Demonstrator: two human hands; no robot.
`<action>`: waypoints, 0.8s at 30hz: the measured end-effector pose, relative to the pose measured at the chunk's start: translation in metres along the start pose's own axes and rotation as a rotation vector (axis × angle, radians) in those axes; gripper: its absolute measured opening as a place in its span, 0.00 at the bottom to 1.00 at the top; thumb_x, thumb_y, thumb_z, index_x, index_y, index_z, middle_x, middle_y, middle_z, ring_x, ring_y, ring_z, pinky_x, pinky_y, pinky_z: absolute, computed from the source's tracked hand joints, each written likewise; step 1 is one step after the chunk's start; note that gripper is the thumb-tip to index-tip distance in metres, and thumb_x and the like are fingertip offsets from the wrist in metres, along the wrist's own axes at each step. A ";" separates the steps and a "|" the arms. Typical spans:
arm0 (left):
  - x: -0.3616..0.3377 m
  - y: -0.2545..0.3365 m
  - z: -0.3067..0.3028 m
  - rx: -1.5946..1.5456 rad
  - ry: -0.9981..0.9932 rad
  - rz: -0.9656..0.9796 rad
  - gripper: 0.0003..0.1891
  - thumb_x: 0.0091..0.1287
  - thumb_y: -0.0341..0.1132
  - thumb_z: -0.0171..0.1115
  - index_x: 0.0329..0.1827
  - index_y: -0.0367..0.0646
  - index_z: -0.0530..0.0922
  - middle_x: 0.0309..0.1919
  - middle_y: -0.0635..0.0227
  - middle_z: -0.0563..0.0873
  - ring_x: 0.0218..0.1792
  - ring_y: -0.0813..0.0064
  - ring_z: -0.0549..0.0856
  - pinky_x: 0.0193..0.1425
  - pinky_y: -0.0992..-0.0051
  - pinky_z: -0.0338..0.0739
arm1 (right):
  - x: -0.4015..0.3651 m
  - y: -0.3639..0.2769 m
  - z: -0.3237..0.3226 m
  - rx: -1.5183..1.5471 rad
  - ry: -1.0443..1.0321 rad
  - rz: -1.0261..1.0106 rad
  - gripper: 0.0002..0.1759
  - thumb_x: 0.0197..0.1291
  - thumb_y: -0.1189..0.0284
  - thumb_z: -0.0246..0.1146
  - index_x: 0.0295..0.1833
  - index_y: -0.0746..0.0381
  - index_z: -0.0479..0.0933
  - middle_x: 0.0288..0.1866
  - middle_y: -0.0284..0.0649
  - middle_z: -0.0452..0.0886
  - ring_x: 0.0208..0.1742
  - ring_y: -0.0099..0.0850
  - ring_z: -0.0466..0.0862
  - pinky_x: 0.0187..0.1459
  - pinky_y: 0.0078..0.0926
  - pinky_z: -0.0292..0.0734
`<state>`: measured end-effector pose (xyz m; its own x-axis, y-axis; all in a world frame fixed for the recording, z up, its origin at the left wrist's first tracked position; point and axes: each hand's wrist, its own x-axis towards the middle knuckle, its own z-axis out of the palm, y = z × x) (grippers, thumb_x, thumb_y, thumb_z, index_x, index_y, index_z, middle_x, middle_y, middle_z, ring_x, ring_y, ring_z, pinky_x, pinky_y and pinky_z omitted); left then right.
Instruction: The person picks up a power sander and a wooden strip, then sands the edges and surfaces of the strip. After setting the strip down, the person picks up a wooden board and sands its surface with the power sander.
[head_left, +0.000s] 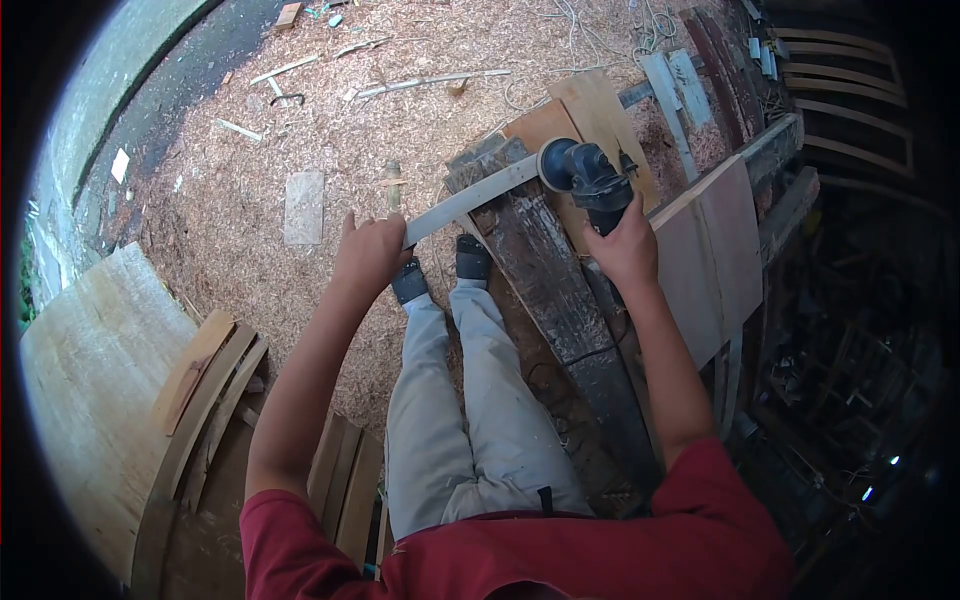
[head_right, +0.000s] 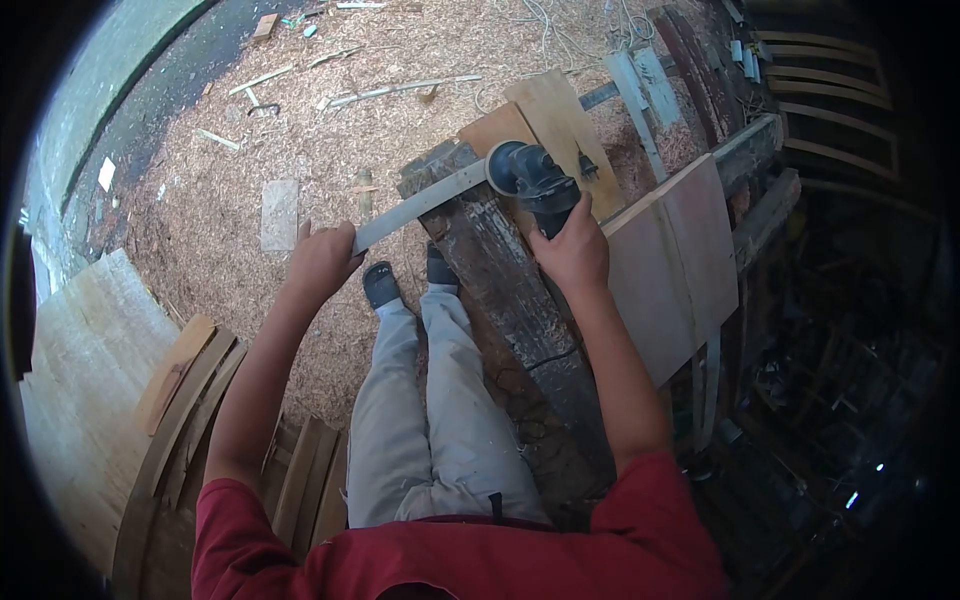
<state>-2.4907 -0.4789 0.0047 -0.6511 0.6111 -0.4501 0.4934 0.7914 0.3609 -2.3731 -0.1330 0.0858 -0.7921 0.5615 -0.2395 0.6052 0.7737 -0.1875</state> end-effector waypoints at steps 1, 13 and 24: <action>-0.001 0.001 0.001 0.007 0.014 0.007 0.17 0.65 0.39 0.76 0.48 0.44 0.78 0.38 0.60 0.91 0.49 0.54 0.92 0.77 0.37 0.71 | -0.001 0.003 0.002 0.003 0.014 -0.013 0.48 0.55 0.59 0.78 0.74 0.75 0.66 0.51 0.65 0.87 0.54 0.63 0.88 0.53 0.53 0.85; 0.001 0.005 -0.002 0.001 0.040 -0.004 0.15 0.67 0.40 0.75 0.45 0.43 0.78 0.36 0.58 0.91 0.44 0.51 0.92 0.73 0.40 0.74 | -0.016 -0.017 0.011 -0.009 -0.100 -0.083 0.51 0.56 0.59 0.78 0.76 0.75 0.63 0.52 0.66 0.86 0.54 0.63 0.88 0.56 0.54 0.85; -0.002 0.012 0.015 -0.020 0.025 -0.020 0.17 0.65 0.42 0.78 0.46 0.43 0.80 0.37 0.59 0.92 0.43 0.54 0.93 0.73 0.41 0.75 | -0.039 -0.049 0.014 -0.001 -0.137 -0.114 0.52 0.56 0.60 0.78 0.78 0.76 0.61 0.52 0.68 0.85 0.54 0.64 0.87 0.57 0.55 0.84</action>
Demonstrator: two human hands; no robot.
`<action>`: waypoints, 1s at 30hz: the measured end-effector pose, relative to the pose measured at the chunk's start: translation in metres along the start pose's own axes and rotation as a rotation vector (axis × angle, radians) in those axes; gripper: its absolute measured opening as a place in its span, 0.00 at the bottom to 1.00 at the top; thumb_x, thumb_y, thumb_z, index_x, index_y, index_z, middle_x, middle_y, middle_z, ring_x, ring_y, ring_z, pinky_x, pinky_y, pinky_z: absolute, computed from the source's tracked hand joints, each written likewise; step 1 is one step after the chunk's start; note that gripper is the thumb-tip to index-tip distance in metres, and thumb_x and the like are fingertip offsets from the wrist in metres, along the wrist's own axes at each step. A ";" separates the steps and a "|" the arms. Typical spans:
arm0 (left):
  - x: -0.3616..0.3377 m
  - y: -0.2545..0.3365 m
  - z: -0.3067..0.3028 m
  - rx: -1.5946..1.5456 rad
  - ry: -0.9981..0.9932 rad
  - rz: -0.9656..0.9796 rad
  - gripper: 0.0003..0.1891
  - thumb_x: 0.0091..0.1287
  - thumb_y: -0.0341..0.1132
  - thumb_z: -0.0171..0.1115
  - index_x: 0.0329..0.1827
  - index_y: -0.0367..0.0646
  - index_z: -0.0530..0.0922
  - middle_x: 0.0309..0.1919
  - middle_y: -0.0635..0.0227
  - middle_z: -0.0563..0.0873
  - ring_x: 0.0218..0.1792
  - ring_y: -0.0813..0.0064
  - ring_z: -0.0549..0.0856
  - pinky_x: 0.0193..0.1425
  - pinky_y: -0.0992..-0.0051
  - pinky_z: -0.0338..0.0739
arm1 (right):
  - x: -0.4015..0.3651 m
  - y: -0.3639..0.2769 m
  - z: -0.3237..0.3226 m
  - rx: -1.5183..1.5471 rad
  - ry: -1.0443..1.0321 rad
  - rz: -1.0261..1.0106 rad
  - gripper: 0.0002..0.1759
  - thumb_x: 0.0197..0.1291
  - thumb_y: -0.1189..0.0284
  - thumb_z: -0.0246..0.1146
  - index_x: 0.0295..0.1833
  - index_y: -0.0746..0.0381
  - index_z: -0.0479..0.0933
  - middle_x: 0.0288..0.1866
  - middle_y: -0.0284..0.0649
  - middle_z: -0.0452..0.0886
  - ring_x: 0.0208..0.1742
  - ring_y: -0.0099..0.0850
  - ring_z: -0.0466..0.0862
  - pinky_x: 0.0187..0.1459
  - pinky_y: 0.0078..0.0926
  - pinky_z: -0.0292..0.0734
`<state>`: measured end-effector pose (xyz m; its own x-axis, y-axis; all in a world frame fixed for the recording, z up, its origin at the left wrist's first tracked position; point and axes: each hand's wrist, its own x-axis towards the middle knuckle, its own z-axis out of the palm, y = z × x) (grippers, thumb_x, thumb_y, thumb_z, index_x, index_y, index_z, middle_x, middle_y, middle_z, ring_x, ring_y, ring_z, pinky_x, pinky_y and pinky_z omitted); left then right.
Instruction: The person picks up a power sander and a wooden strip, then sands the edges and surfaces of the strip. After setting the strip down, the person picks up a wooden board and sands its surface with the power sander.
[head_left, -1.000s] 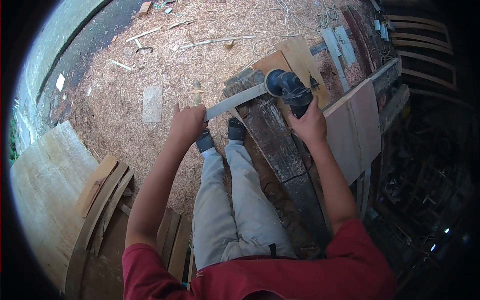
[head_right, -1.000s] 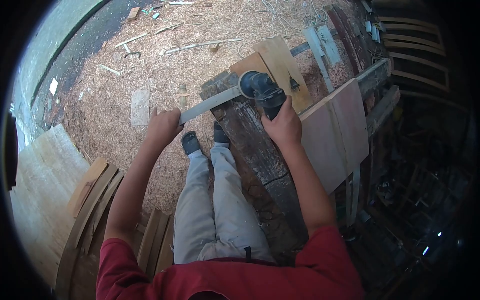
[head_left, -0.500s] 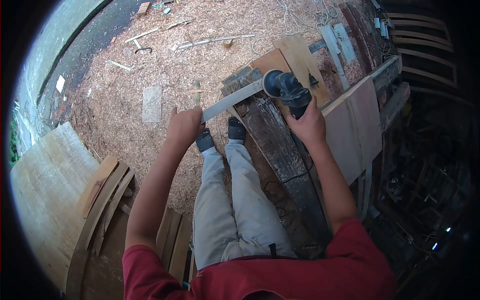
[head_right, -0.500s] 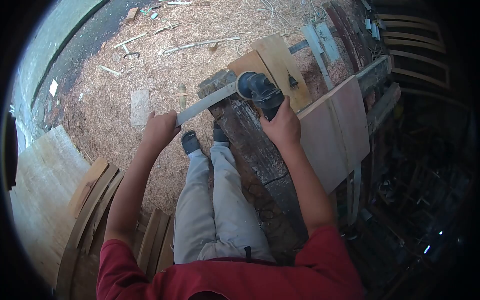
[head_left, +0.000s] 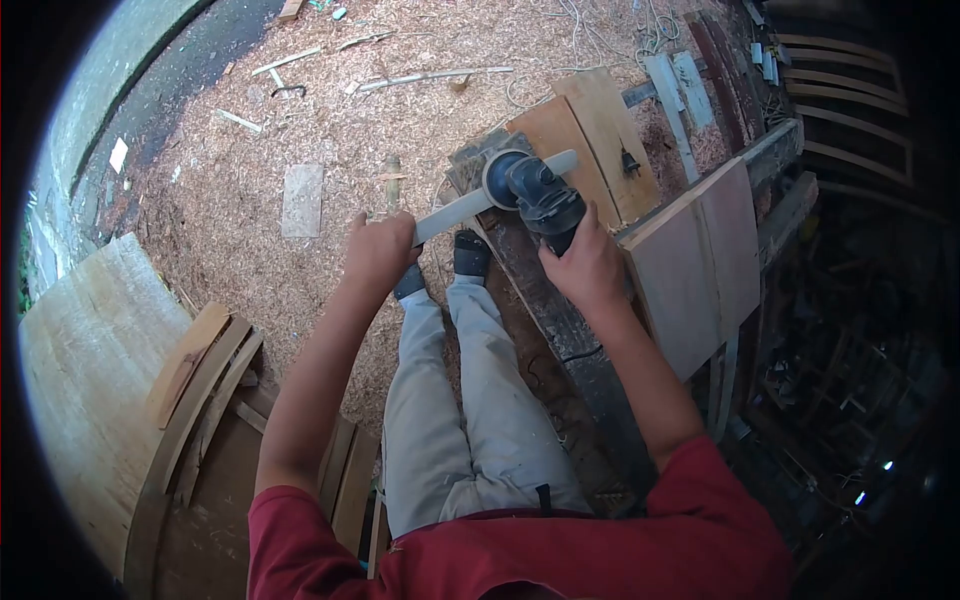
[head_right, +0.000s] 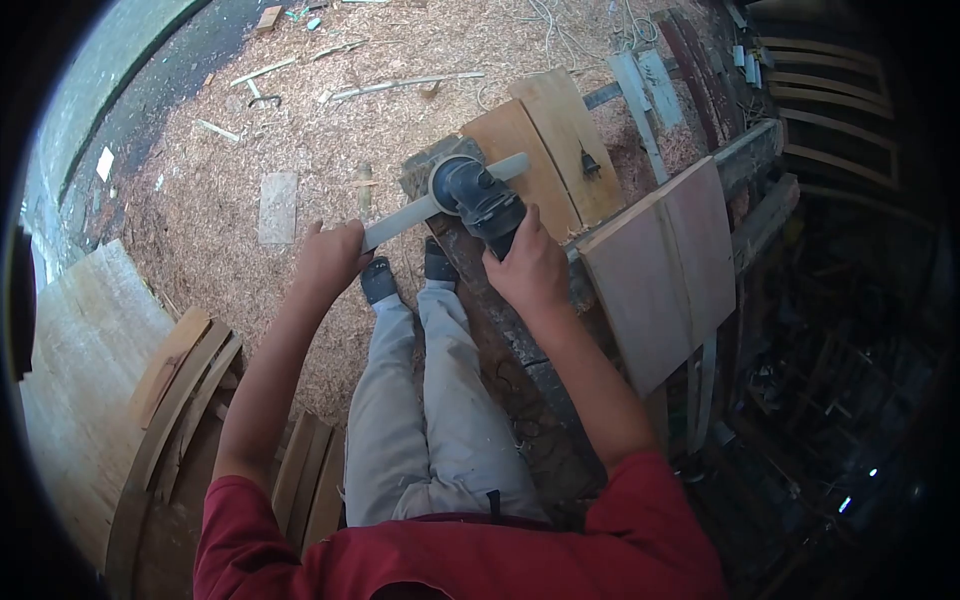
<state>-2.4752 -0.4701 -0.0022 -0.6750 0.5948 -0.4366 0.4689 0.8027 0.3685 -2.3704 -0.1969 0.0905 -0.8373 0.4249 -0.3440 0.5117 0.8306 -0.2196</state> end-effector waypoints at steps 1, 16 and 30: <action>0.000 0.001 0.002 -0.012 0.009 0.010 0.17 0.65 0.42 0.78 0.46 0.43 0.80 0.37 0.59 0.92 0.43 0.54 0.93 0.73 0.41 0.75 | -0.002 -0.001 -0.001 -0.016 -0.018 -0.009 0.51 0.57 0.60 0.78 0.77 0.77 0.62 0.53 0.67 0.85 0.54 0.63 0.88 0.56 0.54 0.84; -0.002 0.018 0.007 -0.067 0.019 -0.033 0.17 0.66 0.44 0.76 0.44 0.43 0.78 0.32 0.57 0.91 0.41 0.52 0.92 0.75 0.41 0.73 | -0.020 -0.022 0.006 -0.012 -0.118 -0.029 0.51 0.57 0.59 0.77 0.77 0.76 0.63 0.54 0.66 0.84 0.55 0.62 0.87 0.57 0.54 0.84; -0.002 0.020 0.016 -0.134 0.020 -0.074 0.15 0.66 0.42 0.76 0.45 0.45 0.79 0.35 0.59 0.91 0.43 0.53 0.92 0.74 0.38 0.73 | -0.049 -0.022 0.021 0.031 -0.122 -0.100 0.43 0.56 0.63 0.79 0.72 0.67 0.67 0.56 0.58 0.84 0.54 0.56 0.88 0.56 0.50 0.85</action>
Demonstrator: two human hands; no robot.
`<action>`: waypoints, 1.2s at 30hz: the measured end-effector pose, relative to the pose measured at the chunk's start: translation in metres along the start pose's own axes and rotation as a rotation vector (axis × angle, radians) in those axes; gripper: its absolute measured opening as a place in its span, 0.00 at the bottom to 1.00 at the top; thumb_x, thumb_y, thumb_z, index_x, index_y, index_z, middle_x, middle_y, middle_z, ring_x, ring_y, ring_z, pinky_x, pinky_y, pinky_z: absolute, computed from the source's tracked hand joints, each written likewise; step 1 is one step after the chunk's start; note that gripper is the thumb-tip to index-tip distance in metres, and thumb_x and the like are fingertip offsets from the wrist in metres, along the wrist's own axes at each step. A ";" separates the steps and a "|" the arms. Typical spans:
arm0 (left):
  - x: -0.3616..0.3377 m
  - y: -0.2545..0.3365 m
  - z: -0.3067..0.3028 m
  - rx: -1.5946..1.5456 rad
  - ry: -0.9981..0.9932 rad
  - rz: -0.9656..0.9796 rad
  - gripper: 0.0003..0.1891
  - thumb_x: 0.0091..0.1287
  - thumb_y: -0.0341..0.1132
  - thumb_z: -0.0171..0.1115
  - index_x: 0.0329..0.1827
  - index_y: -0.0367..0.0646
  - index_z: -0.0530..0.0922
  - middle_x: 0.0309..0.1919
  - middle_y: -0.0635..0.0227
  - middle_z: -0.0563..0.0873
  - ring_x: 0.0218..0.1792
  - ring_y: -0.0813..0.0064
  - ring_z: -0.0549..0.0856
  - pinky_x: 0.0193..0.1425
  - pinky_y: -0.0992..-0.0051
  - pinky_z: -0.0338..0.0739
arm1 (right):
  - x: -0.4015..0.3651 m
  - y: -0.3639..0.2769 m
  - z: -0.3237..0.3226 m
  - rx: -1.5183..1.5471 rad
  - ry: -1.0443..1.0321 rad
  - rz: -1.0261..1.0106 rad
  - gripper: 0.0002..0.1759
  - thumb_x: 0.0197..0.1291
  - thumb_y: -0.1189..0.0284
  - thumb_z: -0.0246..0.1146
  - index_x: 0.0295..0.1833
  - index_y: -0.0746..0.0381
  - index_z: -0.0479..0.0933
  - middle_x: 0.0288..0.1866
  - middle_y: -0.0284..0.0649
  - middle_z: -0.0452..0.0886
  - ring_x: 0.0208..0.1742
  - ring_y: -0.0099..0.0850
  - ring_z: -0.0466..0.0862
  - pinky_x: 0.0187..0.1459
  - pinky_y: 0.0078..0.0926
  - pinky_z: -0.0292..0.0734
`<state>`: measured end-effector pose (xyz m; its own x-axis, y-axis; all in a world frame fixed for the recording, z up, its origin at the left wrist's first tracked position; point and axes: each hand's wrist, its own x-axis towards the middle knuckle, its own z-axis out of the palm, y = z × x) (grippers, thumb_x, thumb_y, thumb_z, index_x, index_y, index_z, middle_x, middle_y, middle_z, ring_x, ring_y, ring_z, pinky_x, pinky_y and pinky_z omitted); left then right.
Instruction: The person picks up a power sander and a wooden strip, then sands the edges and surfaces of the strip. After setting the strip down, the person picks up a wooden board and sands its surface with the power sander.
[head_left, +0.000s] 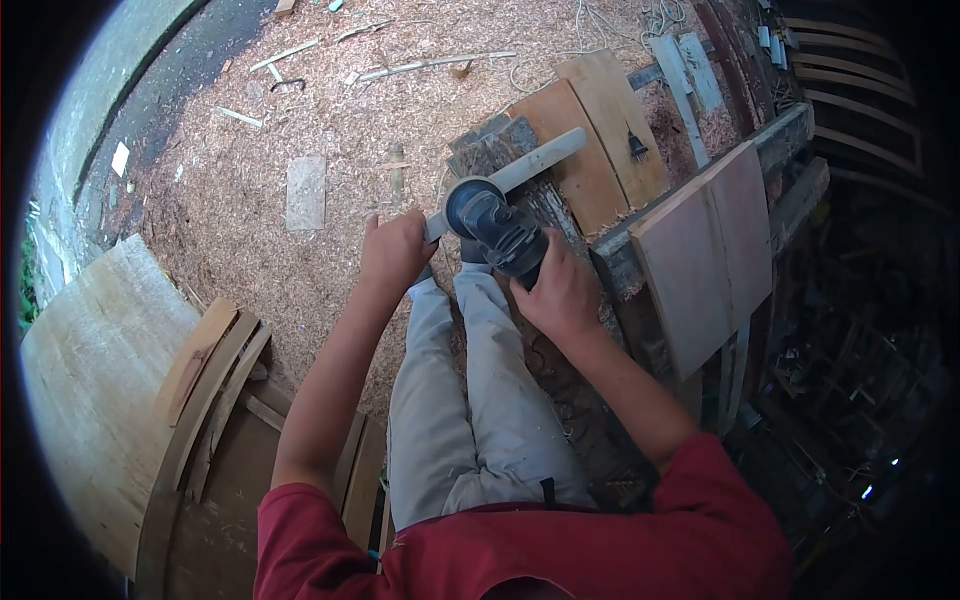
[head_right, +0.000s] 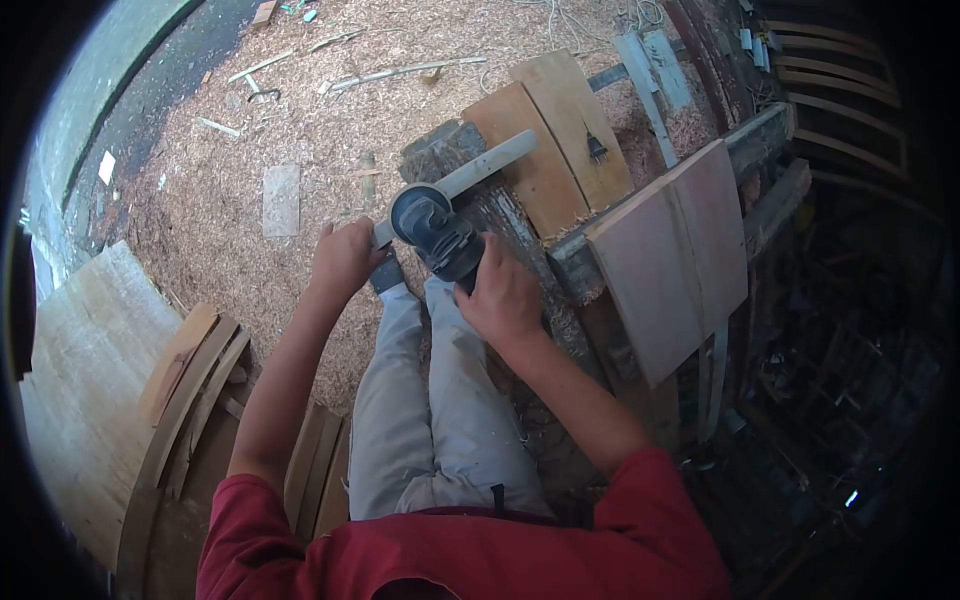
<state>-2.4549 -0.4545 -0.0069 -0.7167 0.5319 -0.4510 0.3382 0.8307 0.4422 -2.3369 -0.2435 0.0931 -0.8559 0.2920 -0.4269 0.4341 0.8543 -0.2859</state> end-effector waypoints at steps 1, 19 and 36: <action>0.000 -0.001 0.001 -0.001 0.006 0.002 0.15 0.66 0.41 0.76 0.45 0.45 0.79 0.35 0.59 0.91 0.43 0.53 0.92 0.73 0.39 0.73 | 0.000 0.000 0.001 0.005 0.004 0.005 0.43 0.56 0.63 0.79 0.72 0.67 0.67 0.56 0.58 0.84 0.54 0.56 0.88 0.56 0.50 0.85; 0.000 -0.009 -0.023 0.068 -0.077 0.025 0.15 0.67 0.40 0.74 0.45 0.44 0.76 0.34 0.56 0.90 0.43 0.50 0.90 0.74 0.40 0.74 | 0.042 0.074 -0.033 -0.002 0.156 0.227 0.49 0.55 0.61 0.78 0.76 0.75 0.64 0.54 0.64 0.86 0.53 0.60 0.89 0.56 0.52 0.85; -0.002 -0.017 -0.019 0.093 -0.053 0.043 0.14 0.67 0.41 0.74 0.45 0.44 0.77 0.33 0.56 0.90 0.43 0.48 0.91 0.73 0.42 0.75 | 0.016 0.028 -0.013 -0.001 0.056 0.118 0.46 0.56 0.62 0.79 0.74 0.72 0.66 0.54 0.61 0.85 0.53 0.58 0.89 0.56 0.52 0.85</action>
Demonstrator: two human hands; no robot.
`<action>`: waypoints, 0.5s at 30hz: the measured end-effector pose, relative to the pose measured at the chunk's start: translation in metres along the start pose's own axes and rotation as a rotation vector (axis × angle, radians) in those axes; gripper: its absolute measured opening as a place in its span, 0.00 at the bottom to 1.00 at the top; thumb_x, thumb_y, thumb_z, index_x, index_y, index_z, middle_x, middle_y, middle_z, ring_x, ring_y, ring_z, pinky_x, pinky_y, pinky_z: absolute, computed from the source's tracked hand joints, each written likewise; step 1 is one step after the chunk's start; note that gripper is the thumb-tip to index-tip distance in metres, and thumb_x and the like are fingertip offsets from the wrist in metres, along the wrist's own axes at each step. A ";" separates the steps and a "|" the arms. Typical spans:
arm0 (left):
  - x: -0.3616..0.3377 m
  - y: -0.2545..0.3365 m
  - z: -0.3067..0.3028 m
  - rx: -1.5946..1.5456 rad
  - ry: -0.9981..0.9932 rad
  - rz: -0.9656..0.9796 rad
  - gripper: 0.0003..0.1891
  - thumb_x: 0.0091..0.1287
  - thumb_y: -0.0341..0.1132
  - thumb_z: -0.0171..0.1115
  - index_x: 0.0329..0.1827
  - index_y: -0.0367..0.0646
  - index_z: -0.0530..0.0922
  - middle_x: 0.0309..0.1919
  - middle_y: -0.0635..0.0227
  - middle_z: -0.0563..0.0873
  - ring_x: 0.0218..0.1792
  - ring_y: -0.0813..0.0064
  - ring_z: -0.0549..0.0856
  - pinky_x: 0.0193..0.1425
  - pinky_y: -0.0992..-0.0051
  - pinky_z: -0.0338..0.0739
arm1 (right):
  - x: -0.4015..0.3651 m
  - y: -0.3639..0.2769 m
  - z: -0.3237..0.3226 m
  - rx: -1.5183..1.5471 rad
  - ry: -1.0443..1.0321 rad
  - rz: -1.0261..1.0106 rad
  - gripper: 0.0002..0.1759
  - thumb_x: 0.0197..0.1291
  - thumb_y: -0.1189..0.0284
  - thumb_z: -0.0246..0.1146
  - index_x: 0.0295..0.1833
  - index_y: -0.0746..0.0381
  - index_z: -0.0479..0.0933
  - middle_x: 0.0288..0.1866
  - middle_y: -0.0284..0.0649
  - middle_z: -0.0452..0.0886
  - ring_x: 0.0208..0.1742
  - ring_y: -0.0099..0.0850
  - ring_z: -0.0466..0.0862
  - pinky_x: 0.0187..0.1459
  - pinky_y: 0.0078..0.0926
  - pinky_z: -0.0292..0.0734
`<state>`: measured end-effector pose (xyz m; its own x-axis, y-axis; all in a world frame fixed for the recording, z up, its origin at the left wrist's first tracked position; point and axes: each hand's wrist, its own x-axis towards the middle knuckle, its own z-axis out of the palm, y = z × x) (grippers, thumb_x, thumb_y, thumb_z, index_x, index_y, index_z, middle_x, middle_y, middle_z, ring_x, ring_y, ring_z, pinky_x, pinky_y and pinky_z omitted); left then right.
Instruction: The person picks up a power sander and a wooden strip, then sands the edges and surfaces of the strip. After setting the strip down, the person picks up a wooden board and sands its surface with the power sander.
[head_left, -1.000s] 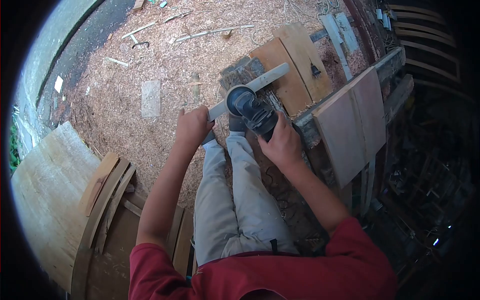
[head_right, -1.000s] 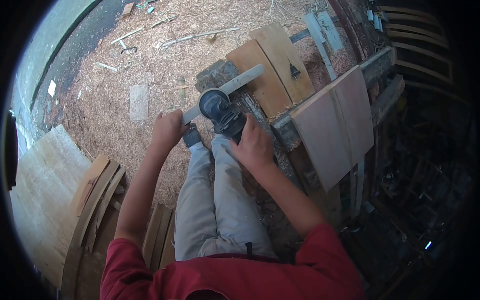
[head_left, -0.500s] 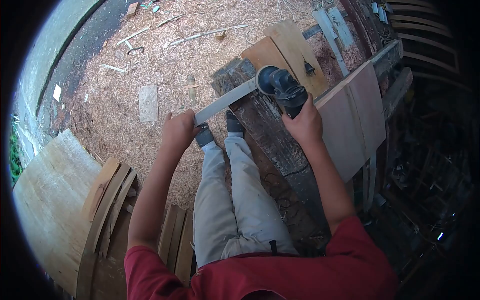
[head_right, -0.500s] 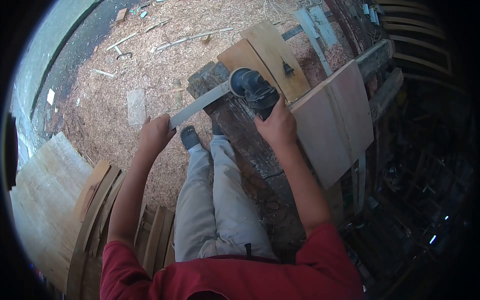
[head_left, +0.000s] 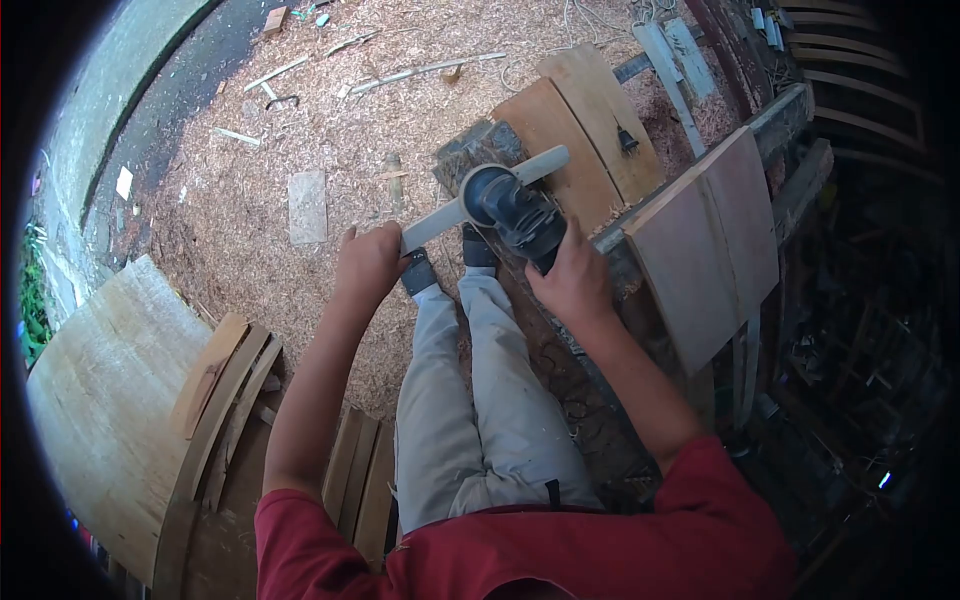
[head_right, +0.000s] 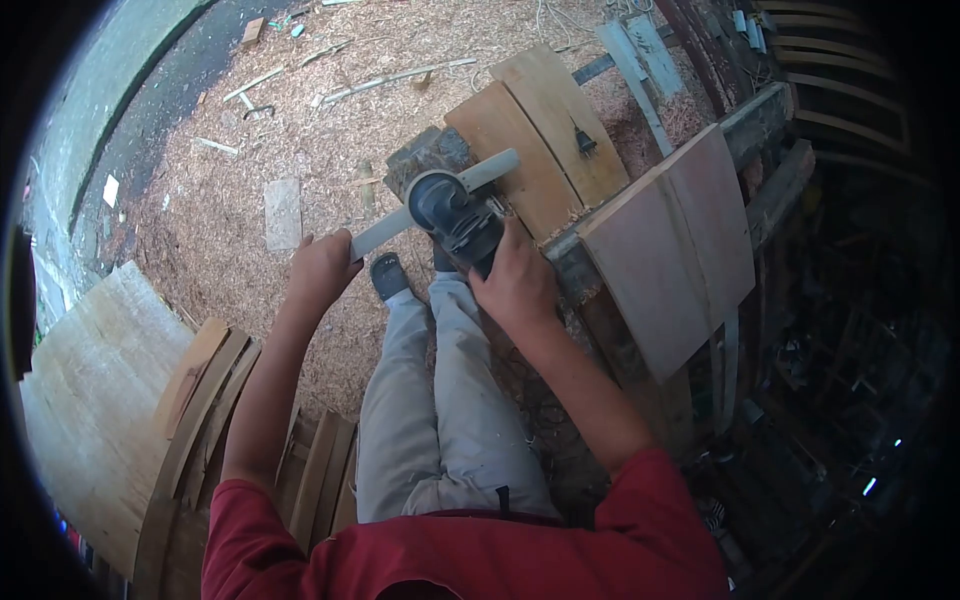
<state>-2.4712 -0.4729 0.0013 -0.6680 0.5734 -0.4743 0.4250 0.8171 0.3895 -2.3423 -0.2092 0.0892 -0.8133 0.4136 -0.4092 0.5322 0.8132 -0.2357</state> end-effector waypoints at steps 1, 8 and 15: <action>0.000 0.000 0.001 -0.002 -0.003 -0.001 0.15 0.67 0.41 0.74 0.45 0.44 0.77 0.33 0.55 0.90 0.43 0.48 0.91 0.73 0.42 0.75 | -0.006 -0.006 0.003 0.002 0.003 -0.044 0.46 0.56 0.62 0.79 0.74 0.71 0.66 0.56 0.59 0.84 0.53 0.56 0.89 0.56 0.51 0.85; -0.005 0.003 0.011 -0.046 0.030 0.018 0.17 0.65 0.43 0.77 0.44 0.44 0.78 0.34 0.56 0.90 0.44 0.48 0.91 0.70 0.42 0.76 | -0.025 -0.031 0.017 0.012 -0.032 -0.118 0.46 0.56 0.65 0.79 0.75 0.70 0.66 0.60 0.58 0.83 0.56 0.55 0.88 0.56 0.50 0.85; -0.008 -0.002 0.010 -0.036 0.012 -0.001 0.16 0.66 0.42 0.76 0.44 0.45 0.77 0.34 0.57 0.90 0.43 0.49 0.91 0.71 0.42 0.76 | -0.001 0.018 0.002 -0.038 0.029 0.074 0.52 0.56 0.60 0.78 0.79 0.72 0.62 0.55 0.63 0.85 0.55 0.59 0.88 0.57 0.52 0.85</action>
<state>-2.4603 -0.4784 -0.0040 -0.6756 0.5714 -0.4658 0.4017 0.8151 0.4174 -2.3311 -0.1957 0.0839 -0.7787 0.4843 -0.3989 0.5823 0.7946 -0.1717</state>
